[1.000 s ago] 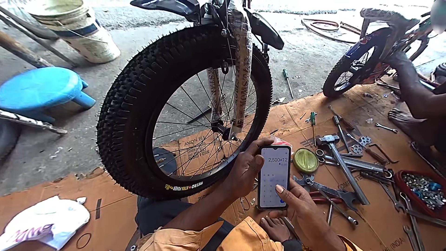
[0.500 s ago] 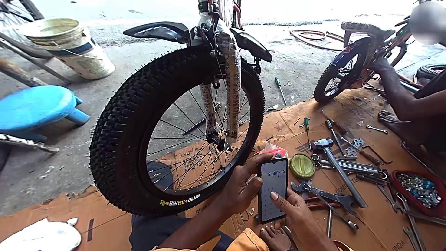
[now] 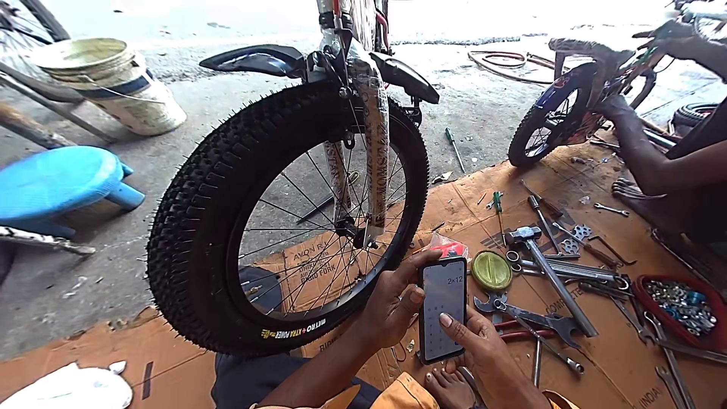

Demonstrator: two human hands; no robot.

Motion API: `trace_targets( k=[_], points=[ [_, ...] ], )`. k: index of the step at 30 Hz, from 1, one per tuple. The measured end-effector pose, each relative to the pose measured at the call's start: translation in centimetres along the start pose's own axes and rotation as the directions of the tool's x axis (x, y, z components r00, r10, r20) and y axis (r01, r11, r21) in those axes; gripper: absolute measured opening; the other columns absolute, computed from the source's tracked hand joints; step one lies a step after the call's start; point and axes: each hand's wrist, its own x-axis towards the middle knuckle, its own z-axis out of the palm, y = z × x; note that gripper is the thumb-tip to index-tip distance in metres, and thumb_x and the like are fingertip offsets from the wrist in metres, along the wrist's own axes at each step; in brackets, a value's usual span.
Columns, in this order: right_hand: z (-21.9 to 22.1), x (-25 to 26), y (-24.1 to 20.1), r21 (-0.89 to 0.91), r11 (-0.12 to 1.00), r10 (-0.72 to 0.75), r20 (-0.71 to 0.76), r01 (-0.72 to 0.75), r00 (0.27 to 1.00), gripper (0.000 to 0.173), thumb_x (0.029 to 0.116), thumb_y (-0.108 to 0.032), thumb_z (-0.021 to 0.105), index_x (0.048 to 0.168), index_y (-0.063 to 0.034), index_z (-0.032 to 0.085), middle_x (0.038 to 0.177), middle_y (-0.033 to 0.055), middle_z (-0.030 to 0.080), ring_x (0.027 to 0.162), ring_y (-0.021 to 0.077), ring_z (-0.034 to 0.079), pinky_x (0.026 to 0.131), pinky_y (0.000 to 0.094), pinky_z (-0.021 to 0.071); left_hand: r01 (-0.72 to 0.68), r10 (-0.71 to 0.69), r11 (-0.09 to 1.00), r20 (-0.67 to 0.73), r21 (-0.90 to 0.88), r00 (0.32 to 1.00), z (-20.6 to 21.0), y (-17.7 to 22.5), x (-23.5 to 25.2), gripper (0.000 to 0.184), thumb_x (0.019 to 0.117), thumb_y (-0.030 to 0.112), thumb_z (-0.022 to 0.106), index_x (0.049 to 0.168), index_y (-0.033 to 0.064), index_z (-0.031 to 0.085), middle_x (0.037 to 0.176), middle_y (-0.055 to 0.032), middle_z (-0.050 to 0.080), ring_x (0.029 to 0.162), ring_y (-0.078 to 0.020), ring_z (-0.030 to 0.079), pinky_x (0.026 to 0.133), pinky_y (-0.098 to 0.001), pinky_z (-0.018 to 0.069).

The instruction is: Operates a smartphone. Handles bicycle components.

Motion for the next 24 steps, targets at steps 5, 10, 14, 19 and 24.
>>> trace_targets(
  k=[5, 10, 14, 19, 24],
  points=[
    [-0.03, -0.03, 0.05, 0.014, 1.0, -0.011, 0.023, 0.011, 1.0, 0.057, 0.0981, -0.034, 0.069, 0.14, -0.0015, 0.049, 0.121, 0.0208, 0.068, 0.096, 0.0312, 0.073, 0.061, 0.0407, 0.0637, 0.014, -0.014, 1.0, -0.007, -0.004, 1.0, -0.05, 0.02, -0.05, 0.075, 0.1029, 0.065, 0.035, 0.151, 0.0096, 0.048, 0.117, -0.0078, 0.07, 0.101, -0.0157, 0.07, 0.088, -0.0354, 0.0619],
    [-0.09, 0.0, -0.07, 0.015, 1.0, -0.01, 0.044, 0.009, 0.999, 0.055, 0.1017, -0.035, 0.063, 0.143, -0.0029, 0.047, 0.122, 0.021, 0.066, 0.098, 0.0326, 0.072, 0.065, 0.0428, 0.0641, 0.098, -0.099, 0.995, -0.028, -0.031, 0.995, -0.08, 0.27, 0.2, 0.077, 0.1027, 0.066, 0.033, 0.15, 0.0074, 0.048, 0.122, -0.0083, 0.069, 0.1, -0.0167, 0.071, 0.085, -0.0362, 0.0627],
    [-0.28, -0.15, 0.23, 0.06, 0.998, -0.01, 0.087, 0.005, 0.996, 0.046, 0.1052, -0.026, 0.056, 0.145, -0.0045, 0.048, 0.126, 0.0239, 0.064, 0.101, 0.036, 0.071, 0.072, 0.0482, 0.0642, 0.188, -0.189, 0.982, -0.089, -0.013, 0.978, -0.06, 0.49, 0.27, 0.07, 0.107, 0.059, 0.027, 0.15, 0.008, 0.048, 0.127, -0.0086, 0.067, 0.101, -0.0179, 0.071, 0.084, -0.0369, 0.0633],
    [-0.19, -0.24, 0.17, 0.083, 0.996, -0.025, 0.097, 0.017, 0.995, 0.043, 0.1036, -0.014, 0.056, 0.144, -0.003, 0.047, 0.126, 0.0251, 0.063, 0.103, 0.0369, 0.07, 0.074, 0.0494, 0.0643, 0.217, -0.218, 0.976, -0.115, -0.026, 0.969, 0.02, 0.49, 0.37, 0.065, 0.1088, 0.055, 0.028, 0.151, 0.0094, 0.047, 0.126, -0.0092, 0.067, 0.1, -0.0188, 0.071, 0.083, -0.0374, 0.0629],
    [-0.03, -0.32, 0.2, 0.03, 0.999, -0.033, 0.078, 0.031, 0.996, 0.055, 0.0938, -0.002, 0.068, 0.144, -0.0027, 0.045, 0.124, 0.0247, 0.064, 0.102, 0.0375, 0.07, 0.074, 0.0495, 0.0648, 0.222, -0.224, 0.975, -0.105, -0.031, 0.969, -0.03, 0.58, 0.43, 0.059, 0.1111, 0.047, 0.027, 0.152, 0.0082, 0.046, 0.132, -0.0091, 0.064, 0.105, -0.0192, 0.07, 0.087, -0.0382, 0.0623]
  ],
)
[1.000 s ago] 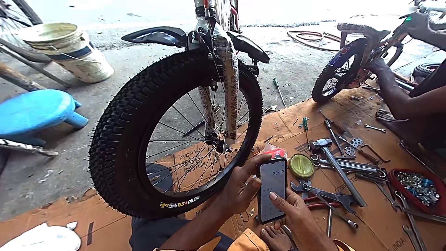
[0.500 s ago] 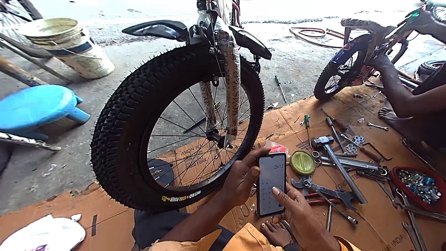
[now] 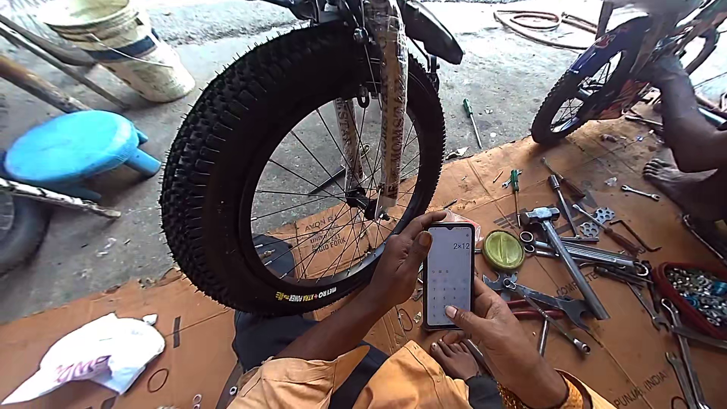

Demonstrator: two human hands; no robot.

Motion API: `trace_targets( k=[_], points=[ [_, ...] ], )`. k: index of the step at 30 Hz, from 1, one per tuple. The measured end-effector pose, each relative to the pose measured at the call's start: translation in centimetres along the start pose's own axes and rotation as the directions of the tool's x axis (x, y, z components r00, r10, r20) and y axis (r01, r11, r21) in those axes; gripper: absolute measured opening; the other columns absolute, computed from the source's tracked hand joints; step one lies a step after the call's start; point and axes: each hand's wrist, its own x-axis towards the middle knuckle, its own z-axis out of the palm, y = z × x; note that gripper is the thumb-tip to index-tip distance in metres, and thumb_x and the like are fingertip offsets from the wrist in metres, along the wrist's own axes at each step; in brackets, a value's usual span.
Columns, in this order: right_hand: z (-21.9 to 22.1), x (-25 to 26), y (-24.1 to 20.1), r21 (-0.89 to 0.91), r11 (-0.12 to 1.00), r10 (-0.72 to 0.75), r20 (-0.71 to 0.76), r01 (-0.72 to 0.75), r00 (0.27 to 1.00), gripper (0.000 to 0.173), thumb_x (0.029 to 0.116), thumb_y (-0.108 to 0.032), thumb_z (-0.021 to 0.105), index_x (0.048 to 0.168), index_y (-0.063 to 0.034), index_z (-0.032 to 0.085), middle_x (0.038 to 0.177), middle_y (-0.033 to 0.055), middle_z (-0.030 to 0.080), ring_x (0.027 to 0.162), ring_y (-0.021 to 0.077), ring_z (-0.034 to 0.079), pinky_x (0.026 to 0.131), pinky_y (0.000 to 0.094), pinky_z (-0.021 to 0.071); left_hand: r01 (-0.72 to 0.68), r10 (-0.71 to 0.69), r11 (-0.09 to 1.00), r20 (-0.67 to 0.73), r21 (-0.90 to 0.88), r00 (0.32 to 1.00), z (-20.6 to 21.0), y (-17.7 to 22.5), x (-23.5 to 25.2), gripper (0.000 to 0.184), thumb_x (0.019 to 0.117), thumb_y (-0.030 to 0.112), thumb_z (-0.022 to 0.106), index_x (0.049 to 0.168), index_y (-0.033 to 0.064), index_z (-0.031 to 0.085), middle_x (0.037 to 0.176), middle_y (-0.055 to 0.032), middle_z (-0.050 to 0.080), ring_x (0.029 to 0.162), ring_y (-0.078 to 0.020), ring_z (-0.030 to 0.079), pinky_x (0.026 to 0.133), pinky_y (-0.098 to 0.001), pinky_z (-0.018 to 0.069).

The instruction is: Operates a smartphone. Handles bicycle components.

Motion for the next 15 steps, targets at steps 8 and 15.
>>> trace_targets(
  k=[8, 15],
  points=[
    [0.17, 0.08, 0.26, -0.089, 0.995, -0.037, -0.001, 0.037, 0.999, 0.069, 0.0863, 0.004, 0.074, 0.146, -0.0042, 0.041, 0.12, 0.0229, 0.066, 0.092, 0.0343, 0.072, 0.068, 0.0422, 0.0648, 0.004, -0.004, 1.0, -0.005, -0.019, 1.0, -0.04, 0.23, 0.02, 0.059, 0.1111, 0.047, 0.028, 0.151, 0.0072, 0.046, 0.126, -0.0103, 0.067, 0.102, -0.0198, 0.071, 0.084, -0.0374, 0.0631],
    [0.16, 0.0, 0.13, -0.112, 0.993, -0.042, 0.011, 0.043, 0.999, 0.07, 0.0872, 0.0, 0.075, 0.148, -0.0047, 0.041, 0.121, 0.0219, 0.066, 0.091, 0.0338, 0.072, 0.069, 0.0421, 0.065, 0.013, -0.013, 1.0, -0.018, -0.015, 1.0, -0.09, 0.09, -0.04, 0.058, 0.1109, 0.047, 0.029, 0.151, 0.0088, 0.047, 0.126, -0.0098, 0.067, 0.102, -0.0205, 0.071, 0.084, -0.0385, 0.0633]
  ],
)
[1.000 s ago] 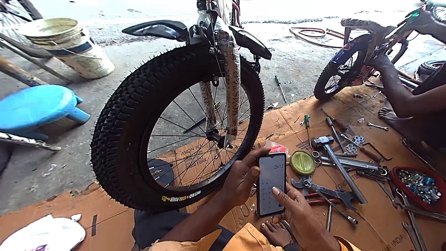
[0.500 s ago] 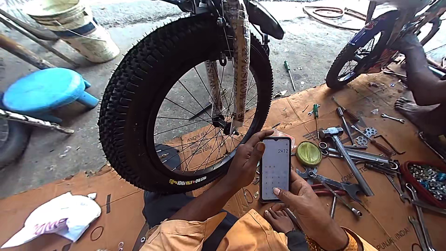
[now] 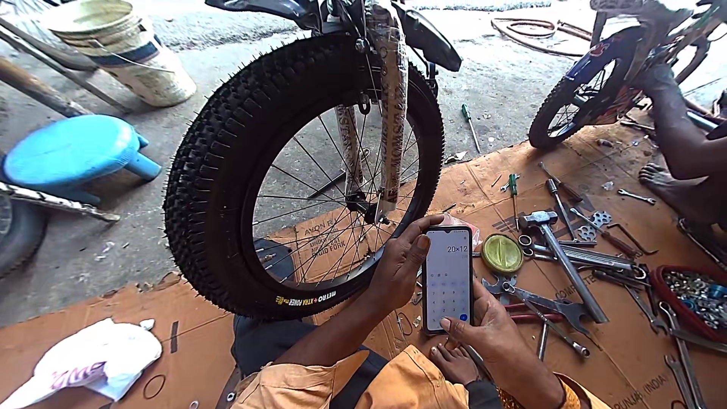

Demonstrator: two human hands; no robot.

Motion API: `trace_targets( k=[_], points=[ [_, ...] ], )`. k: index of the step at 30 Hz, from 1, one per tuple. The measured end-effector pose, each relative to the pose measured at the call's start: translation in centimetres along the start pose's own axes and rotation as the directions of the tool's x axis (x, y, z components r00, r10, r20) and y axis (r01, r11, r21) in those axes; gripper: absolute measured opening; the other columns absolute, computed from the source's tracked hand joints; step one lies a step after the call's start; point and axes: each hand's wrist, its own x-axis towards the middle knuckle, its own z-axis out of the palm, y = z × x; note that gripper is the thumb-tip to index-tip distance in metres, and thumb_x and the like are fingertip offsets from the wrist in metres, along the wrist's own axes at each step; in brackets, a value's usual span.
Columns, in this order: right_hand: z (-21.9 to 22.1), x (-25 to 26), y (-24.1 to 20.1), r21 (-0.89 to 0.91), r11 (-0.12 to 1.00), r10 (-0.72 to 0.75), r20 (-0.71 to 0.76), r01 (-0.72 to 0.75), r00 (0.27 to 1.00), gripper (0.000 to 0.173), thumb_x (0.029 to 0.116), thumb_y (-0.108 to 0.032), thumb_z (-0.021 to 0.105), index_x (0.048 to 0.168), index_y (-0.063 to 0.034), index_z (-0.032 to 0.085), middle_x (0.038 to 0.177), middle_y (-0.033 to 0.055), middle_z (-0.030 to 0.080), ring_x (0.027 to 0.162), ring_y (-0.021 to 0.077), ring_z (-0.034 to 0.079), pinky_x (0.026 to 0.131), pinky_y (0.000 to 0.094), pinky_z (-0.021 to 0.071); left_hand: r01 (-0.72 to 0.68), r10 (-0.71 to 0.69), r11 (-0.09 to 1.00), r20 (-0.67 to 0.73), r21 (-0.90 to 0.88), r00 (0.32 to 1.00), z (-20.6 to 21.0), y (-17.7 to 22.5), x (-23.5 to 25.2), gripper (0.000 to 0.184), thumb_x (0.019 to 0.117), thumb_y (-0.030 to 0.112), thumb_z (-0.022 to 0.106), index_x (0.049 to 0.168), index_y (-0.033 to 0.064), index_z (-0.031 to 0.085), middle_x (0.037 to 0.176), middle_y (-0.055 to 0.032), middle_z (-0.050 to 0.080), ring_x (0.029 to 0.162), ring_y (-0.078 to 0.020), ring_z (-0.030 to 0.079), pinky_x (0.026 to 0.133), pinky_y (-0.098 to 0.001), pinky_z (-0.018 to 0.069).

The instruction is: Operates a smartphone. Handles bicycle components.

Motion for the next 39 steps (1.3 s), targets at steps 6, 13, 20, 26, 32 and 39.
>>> trace_targets(
  k=[6, 13, 20, 26, 32, 39],
  points=[
    [-0.02, 0.03, 0.0, 0.012, 1.0, -0.001, 0.003, 0.001, 1.0, 0.069, 0.0876, 0.0, 0.075, 0.148, -0.0048, 0.04, 0.122, 0.0224, 0.065, 0.094, 0.0351, 0.072, 0.071, 0.0435, 0.0655, -0.003, 0.003, 1.0, -0.004, -0.01, 1.0, 0.03, 0.01, 0.05, 0.06, 0.1103, 0.049, 0.03, 0.15, 0.0084, 0.048, 0.126, -0.01, 0.067, 0.101, -0.0206, 0.071, 0.083, -0.0379, 0.0633],
    [-0.38, 0.21, -0.12, 0.086, 0.995, 0.047, -0.046, -0.043, 0.998, 0.052, 0.0997, -0.024, 0.067, 0.144, -0.0042, 0.048, 0.124, 0.0222, 0.065, 0.101, 0.0358, 0.071, 0.07, 0.0473, 0.0651, -0.079, 0.079, 0.997, 0.07, -0.003, 0.994, 0.18, -0.12, -0.05, 0.063, 0.1093, 0.05, 0.035, 0.151, 0.004, 0.046, 0.128, -0.0106, 0.066, 0.103, -0.0191, 0.07, 0.086, -0.0371, 0.0632],
    [-0.45, 0.53, 0.21, 0.063, 0.995, 0.081, -0.152, -0.073, 0.985, 0.056, 0.0953, -0.032, 0.074, 0.139, -0.0035, 0.053, 0.119, 0.0212, 0.068, 0.096, 0.0331, 0.073, 0.066, 0.0422, 0.0646, -0.203, 0.199, 0.979, 0.174, 0.006, 0.964, 0.42, -0.48, -0.16, 0.075, 0.1056, 0.059, 0.037, 0.15, -0.0008, 0.045, 0.124, -0.0124, 0.067, 0.104, -0.0183, 0.07, 0.089, -0.0376, 0.062],
    [-0.21, 0.67, 0.06, 0.073, 0.994, 0.09, -0.159, -0.079, 0.983, 0.054, 0.096, -0.031, 0.073, 0.138, -0.0029, 0.054, 0.117, 0.0216, 0.068, 0.092, 0.0322, 0.073, 0.063, 0.0411, 0.064, -0.2, 0.194, 0.98, 0.158, 0.024, 0.968, 0.28, -0.58, -0.17, 0.075, 0.1049, 0.06, 0.038, 0.15, 0.0011, 0.046, 0.122, -0.0111, 0.068, 0.102, -0.0174, 0.07, 0.087, -0.0368, 0.0622],
    [-0.23, 0.74, 0.06, 0.062, 0.996, 0.078, -0.144, -0.069, 0.987, 0.055, 0.0958, -0.032, 0.073, 0.138, -0.0018, 0.053, 0.117, 0.022, 0.068, 0.093, 0.0316, 0.073, 0.063, 0.04, 0.0638, -0.219, 0.214, 0.976, 0.16, 0.014, 0.964, 0.19, -0.46, -0.18, 0.072, 0.1059, 0.058, 0.038, 0.15, 0.0018, 0.046, 0.126, -0.0119, 0.067, 0.106, -0.0186, 0.069, 0.091, -0.0383, 0.0617],
    [-0.25, 0.68, 0.0, 0.068, 0.996, 0.067, -0.12, -0.059, 0.991, 0.059, 0.0956, -0.035, 0.072, 0.139, -0.0018, 0.051, 0.118, 0.0224, 0.067, 0.095, 0.0325, 0.073, 0.065, 0.041, 0.0643, -0.216, 0.212, 0.976, 0.153, 0.009, 0.965, 0.13, -0.39, -0.2, 0.073, 0.1058, 0.059, 0.036, 0.15, 0.0012, 0.046, 0.126, -0.0119, 0.067, 0.108, -0.0184, 0.069, 0.092, -0.0378, 0.0612]
  ],
)
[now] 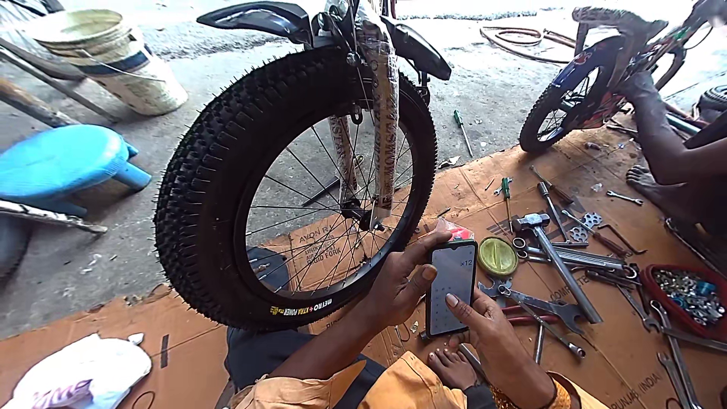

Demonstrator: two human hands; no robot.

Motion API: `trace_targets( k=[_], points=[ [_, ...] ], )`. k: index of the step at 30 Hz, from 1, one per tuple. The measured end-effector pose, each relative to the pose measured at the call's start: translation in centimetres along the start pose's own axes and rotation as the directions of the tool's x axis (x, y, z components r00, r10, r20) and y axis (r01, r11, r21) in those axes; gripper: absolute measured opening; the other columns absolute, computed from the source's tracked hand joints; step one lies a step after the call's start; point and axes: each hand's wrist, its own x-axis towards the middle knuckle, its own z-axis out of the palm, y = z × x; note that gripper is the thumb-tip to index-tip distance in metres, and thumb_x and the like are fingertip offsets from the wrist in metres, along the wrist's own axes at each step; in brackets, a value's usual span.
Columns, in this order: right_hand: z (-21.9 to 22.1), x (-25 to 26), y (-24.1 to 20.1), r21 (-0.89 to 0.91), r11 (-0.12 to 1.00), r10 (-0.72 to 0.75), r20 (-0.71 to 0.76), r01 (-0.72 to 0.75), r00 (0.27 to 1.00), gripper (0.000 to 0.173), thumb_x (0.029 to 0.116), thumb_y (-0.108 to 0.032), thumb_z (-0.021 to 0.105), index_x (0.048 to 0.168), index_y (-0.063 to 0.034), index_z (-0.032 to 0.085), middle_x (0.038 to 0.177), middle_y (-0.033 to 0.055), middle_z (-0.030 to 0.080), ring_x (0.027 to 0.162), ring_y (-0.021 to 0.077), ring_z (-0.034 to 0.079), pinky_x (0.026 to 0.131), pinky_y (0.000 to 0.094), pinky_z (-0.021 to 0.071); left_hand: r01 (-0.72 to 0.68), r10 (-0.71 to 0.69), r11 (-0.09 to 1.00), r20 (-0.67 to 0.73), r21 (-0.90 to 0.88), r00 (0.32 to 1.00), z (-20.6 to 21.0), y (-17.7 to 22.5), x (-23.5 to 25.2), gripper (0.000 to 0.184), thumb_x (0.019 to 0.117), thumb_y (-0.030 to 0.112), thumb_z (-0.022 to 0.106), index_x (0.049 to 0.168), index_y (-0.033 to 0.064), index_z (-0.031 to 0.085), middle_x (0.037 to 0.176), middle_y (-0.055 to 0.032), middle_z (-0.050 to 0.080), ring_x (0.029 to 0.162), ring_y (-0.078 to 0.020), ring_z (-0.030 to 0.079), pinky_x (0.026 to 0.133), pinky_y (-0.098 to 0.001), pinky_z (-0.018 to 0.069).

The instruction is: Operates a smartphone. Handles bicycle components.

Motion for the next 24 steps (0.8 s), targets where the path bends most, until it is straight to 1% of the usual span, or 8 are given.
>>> trace_targets(
  k=[3, 6, 8, 11, 14, 19, 22, 24],
  points=[
    [-0.06, -0.18, 0.06, 0.015, 1.0, -0.009, 0.04, 0.008, 0.999, 0.058, 0.0975, -0.035, 0.07, 0.143, -0.0038, 0.049, 0.122, 0.0223, 0.066, 0.099, 0.0342, 0.072, 0.069, 0.0433, 0.0649, 0.066, -0.067, 0.998, -0.027, -0.013, 0.997, -0.16, -0.02, 0.06, 0.075, 0.105, 0.062, 0.033, 0.15, 0.0037, 0.047, 0.126, -0.0109, 0.068, 0.105, -0.018, 0.07, 0.088, -0.0372, 0.0621],
    [-0.18, -0.38, 0.27, 0.057, 0.998, -0.017, 0.098, 0.012, 0.995, 0.053, 0.1023, -0.03, 0.062, 0.146, -0.0053, 0.046, 0.127, 0.0239, 0.063, 0.103, 0.0367, 0.07, 0.073, 0.0478, 0.0648, 0.166, -0.165, 0.986, -0.089, 0.001, 0.982, -0.24, 0.09, 0.16, 0.07, 0.1074, 0.058, 0.028, 0.151, 0.0073, 0.048, 0.126, -0.0089, 0.068, 0.1, -0.0176, 0.071, 0.082, -0.0369, 0.063],
    [-0.15, -0.46, 0.31, 0.088, 0.996, -0.02, 0.124, 0.009, 0.992, 0.048, 0.1047, -0.025, 0.056, 0.147, -0.0047, 0.045, 0.128, 0.0252, 0.062, 0.103, 0.0379, 0.07, 0.073, 0.0498, 0.0648, 0.197, -0.198, 0.98, -0.117, -0.016, 0.973, -0.31, 0.15, 0.14, 0.065, 0.1096, 0.053, 0.026, 0.151, 0.0081, 0.047, 0.128, -0.0092, 0.066, 0.101, -0.0192, 0.07, 0.084, -0.038, 0.0629],
    [-0.13, -0.52, 0.25, 0.107, 0.994, -0.021, 0.138, 0.006, 0.99, 0.044, 0.1059, -0.019, 0.052, 0.147, -0.0049, 0.045, 0.128, 0.0263, 0.062, 0.104, 0.0395, 0.07, 0.074, 0.0523, 0.0644, 0.212, -0.216, 0.976, -0.131, -0.043, 0.968, -0.33, 0.2, 0.16, 0.06, 0.1107, 0.049, 0.027, 0.152, 0.0092, 0.047, 0.128, -0.0101, 0.066, 0.103, -0.0207, 0.07, 0.086, -0.0392, 0.0627],
    [-0.27, -0.51, 0.25, 0.11, 0.994, -0.023, 0.141, 0.007, 0.99, 0.042, 0.1077, -0.02, 0.047, 0.146, -0.0048, 0.046, 0.126, 0.0262, 0.062, 0.103, 0.0385, 0.071, 0.074, 0.0516, 0.0643, 0.217, -0.221, 0.975, -0.128, -0.045, 0.967, -0.28, 0.13, 0.2, 0.06, 0.1107, 0.049, 0.027, 0.152, 0.0096, 0.046, 0.128, -0.01, 0.066, 0.104, -0.0206, 0.07, 0.086, -0.0393, 0.0626],
    [-0.26, -0.43, -0.01, 0.072, 0.997, -0.022, 0.109, 0.014, 0.994, 0.041, 0.1075, -0.023, 0.051, 0.143, -0.0034, 0.048, 0.123, 0.0255, 0.064, 0.098, 0.0371, 0.072, 0.071, 0.048, 0.0647, 0.192, -0.196, 0.98, -0.13, -0.045, 0.972, -0.08, 0.06, 0.29, 0.063, 0.11, 0.051, 0.028, 0.15, 0.0075, 0.049, 0.129, -0.0096, 0.066, 0.103, -0.0199, 0.07, 0.085, -0.0384, 0.0629],
    [-0.32, -0.42, 0.05, 0.08, 0.997, -0.015, 0.108, 0.006, 0.994, 0.04, 0.1079, -0.023, 0.05, 0.143, -0.003, 0.048, 0.123, 0.0262, 0.064, 0.097, 0.0378, 0.072, 0.07, 0.0487, 0.0646, 0.195, -0.2, 0.98, -0.125, -0.047, 0.972, -0.12, 0.07, 0.28, 0.064, 0.1096, 0.052, 0.027, 0.15, 0.0075, 0.048, 0.129, -0.0096, 0.066, 0.103, -0.0201, 0.07, 0.084, -0.0382, 0.0629],
    [-0.28, -0.44, 0.1, 0.101, 0.995, -0.013, 0.124, 0.0, 0.992, 0.04, 0.1079, -0.022, 0.048, 0.143, -0.0033, 0.048, 0.123, 0.0269, 0.064, 0.097, 0.0383, 0.072, 0.071, 0.0493, 0.0646, 0.204, -0.21, 0.977, -0.126, -0.058, 0.97, -0.22, 0.04, 0.26, 0.062, 0.1103, 0.05, 0.028, 0.151, 0.0083, 0.047, 0.128, -0.0105, 0.066, 0.102, -0.0213, 0.071, 0.084, -0.0397, 0.0632]
  ],
)
